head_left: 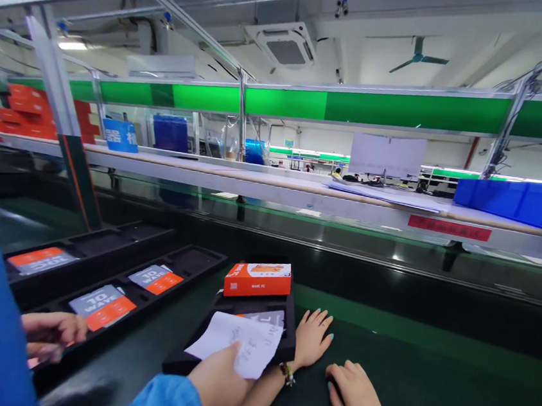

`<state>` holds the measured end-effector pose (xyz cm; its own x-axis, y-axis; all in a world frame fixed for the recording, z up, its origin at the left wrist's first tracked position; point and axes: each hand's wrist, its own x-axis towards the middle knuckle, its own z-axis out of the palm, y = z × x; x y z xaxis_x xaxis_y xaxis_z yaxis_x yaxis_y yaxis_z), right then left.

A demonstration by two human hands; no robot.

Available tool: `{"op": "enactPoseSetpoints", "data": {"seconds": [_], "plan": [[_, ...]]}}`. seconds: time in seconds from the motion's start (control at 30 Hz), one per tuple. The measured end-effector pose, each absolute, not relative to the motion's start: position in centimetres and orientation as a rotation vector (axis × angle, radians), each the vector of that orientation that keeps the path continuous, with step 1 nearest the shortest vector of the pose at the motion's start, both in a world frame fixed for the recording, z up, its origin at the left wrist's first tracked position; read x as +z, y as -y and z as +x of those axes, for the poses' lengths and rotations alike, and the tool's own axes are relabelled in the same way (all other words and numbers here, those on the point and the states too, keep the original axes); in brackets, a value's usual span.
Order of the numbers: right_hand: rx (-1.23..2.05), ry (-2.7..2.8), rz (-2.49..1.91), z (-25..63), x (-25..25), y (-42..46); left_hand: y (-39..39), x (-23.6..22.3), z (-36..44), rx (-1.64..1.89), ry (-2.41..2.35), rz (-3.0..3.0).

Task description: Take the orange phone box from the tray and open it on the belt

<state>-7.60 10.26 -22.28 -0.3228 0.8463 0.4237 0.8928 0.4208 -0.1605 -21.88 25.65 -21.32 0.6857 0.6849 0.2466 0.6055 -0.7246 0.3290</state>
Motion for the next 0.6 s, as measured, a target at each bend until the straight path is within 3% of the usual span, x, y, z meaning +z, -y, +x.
{"op": "enactPoseSetpoints", "data": {"seconds": [0.6], "plan": [[-0.052,2.177,-1.568,-8.17,-21.49,-10.02,-25.22,-20.81,-21.94,0.403,-1.075,2.782]]}}
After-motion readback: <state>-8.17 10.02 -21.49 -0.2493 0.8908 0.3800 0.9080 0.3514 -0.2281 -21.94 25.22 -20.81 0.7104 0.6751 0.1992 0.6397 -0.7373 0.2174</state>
